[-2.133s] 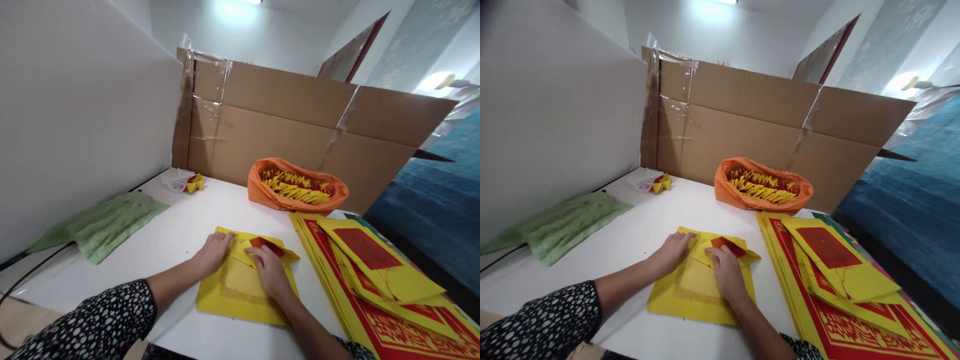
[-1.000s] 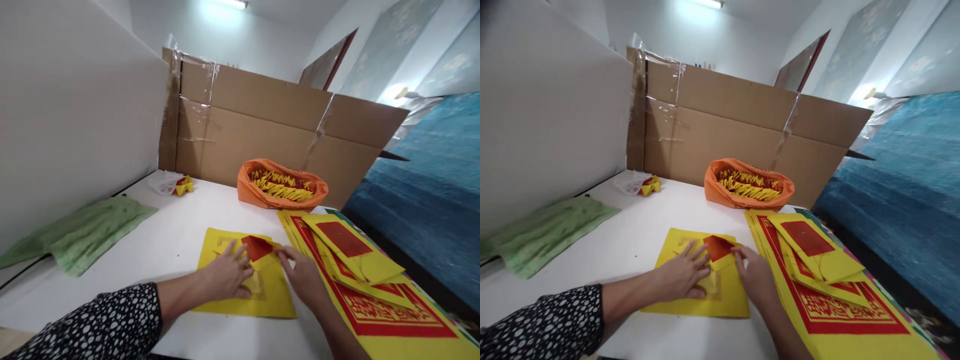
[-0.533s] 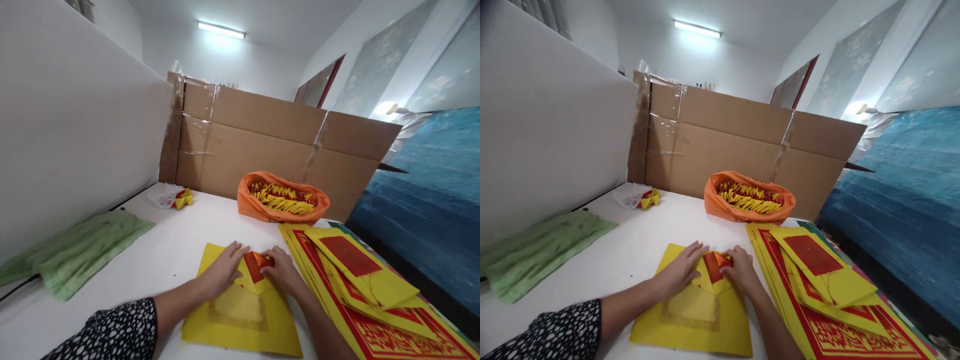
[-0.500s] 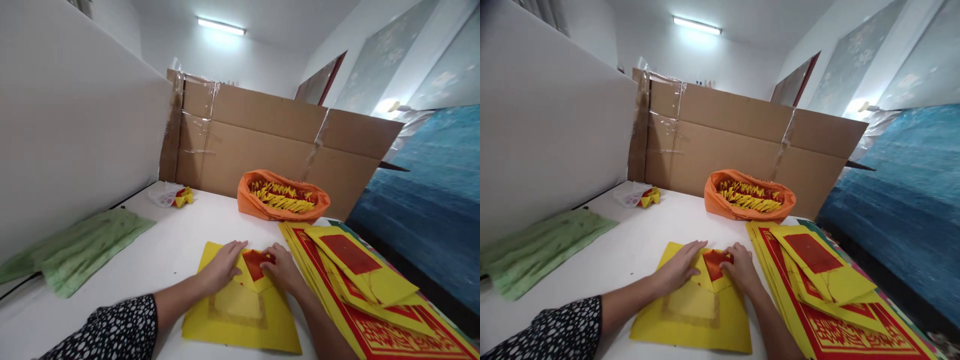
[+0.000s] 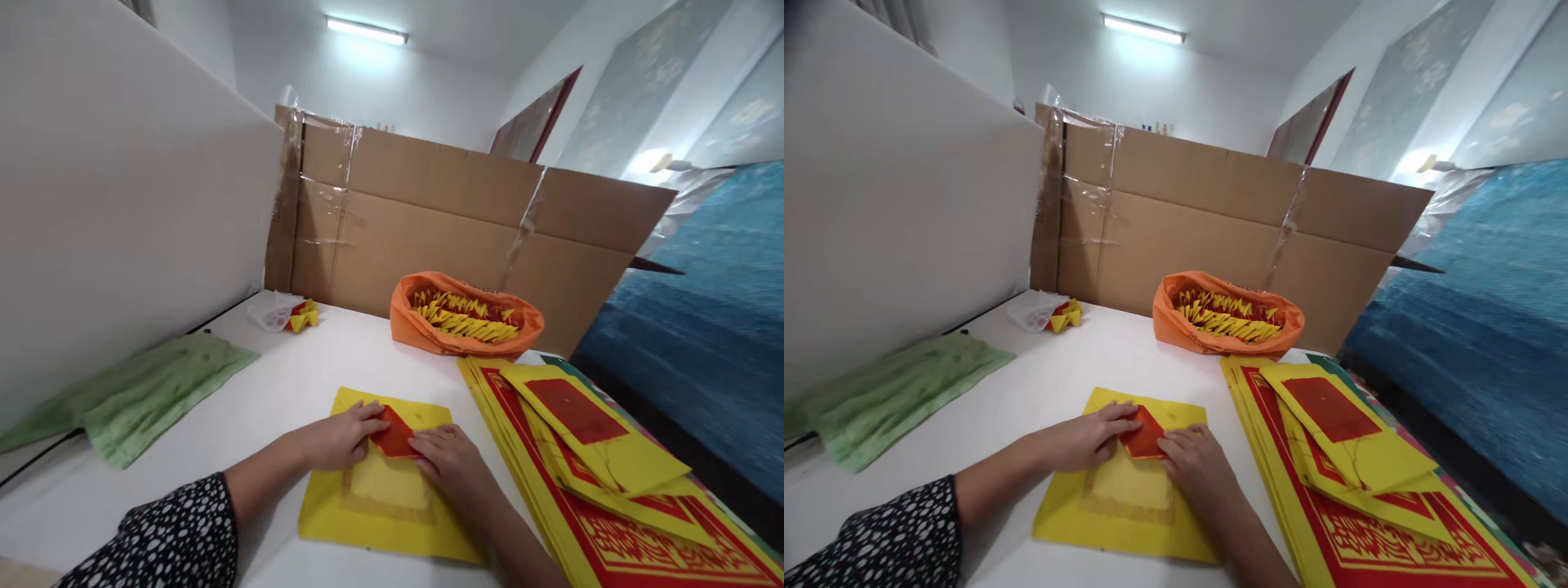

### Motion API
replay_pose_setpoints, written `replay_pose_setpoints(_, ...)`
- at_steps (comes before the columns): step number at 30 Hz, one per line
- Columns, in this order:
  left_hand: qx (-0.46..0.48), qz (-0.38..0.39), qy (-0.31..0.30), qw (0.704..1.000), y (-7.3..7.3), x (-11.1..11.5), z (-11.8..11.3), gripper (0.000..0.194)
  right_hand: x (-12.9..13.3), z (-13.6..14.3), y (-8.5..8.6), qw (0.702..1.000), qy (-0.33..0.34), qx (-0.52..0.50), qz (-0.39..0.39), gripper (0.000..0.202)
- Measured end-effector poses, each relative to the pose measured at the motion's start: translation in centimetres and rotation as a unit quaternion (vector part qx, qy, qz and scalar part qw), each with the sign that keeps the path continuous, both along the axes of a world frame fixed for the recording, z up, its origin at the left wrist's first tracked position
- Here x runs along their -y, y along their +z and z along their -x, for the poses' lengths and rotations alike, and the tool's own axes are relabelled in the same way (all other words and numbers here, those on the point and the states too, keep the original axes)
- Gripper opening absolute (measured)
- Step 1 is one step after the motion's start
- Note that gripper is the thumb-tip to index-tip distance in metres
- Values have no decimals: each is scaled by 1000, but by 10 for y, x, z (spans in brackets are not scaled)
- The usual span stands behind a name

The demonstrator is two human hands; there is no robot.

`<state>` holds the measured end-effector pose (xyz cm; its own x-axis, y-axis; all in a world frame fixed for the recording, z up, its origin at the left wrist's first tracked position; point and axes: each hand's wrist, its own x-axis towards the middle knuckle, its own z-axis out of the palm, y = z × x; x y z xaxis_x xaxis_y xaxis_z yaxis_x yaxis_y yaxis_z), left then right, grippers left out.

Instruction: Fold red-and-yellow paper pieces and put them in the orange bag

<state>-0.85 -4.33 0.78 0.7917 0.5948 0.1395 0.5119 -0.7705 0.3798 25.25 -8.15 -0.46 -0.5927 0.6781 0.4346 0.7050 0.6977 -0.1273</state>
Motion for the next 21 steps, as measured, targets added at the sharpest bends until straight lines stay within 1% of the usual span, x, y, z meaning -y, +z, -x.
replay_pose_setpoints(2, 33, 34, -7, 999, 4, 3, -5, 49, -3, -5, 4, 999, -18, -20, 22, 19)
replay_pose_setpoints(4, 96, 71, 16, 993, 6, 4, -16, 34, -10, -5, 11, 998, -39, -41, 39, 18)
replay_pose_setpoints(5, 132, 90, 46, 986, 6, 4, -22, 28, -15, -4, 14, 996, -55, -54, 50, 18)
replay_pose_setpoints(7, 191, 129, 129, 964, 2, 2, -33, 29, -27, 0, 20, 990, -89, -81, 76, 22)
replay_pose_setpoints(9, 234, 156, 208, 937, -5, -3, -39, 27, -37, 5, 22, 984, -112, -103, 97, 29)
replay_pose_setpoints(10, 252, 162, 236, 924, -8, -6, -40, 29, -41, 6, 22, 982, -113, -107, 105, 31)
replay_pose_setpoints(12, 277, 165, 263, 909, -13, -11, -40, 41, -44, 7, 20, 983, -100, -100, 119, 32)
replay_pose_setpoints(13, 277, 163, 265, 909, -14, -14, -39, 44, -43, 7, 18, 984, -93, -88, 128, 31)
replay_pose_setpoints(14, 263, 157, 263, 915, -14, -16, -38, 44, -42, 7, 17, 984, -89, -71, 137, 32)
replay_pose_setpoints(17, 188, 123, 258, 940, -12, -21, -37, 31, -34, 7, 12, 985, -89, 6, 149, 44)
replay_pose_setpoints(19, 158, 105, 258, 947, -11, -23, -38, 25, -29, 8, 10, 985, -91, 52, 140, 47)
replay_pose_setpoints(21, 149, 100, 257, 950, -12, -24, -39, 21, -25, 9, 6, 985, -93, 85, 120, 44)
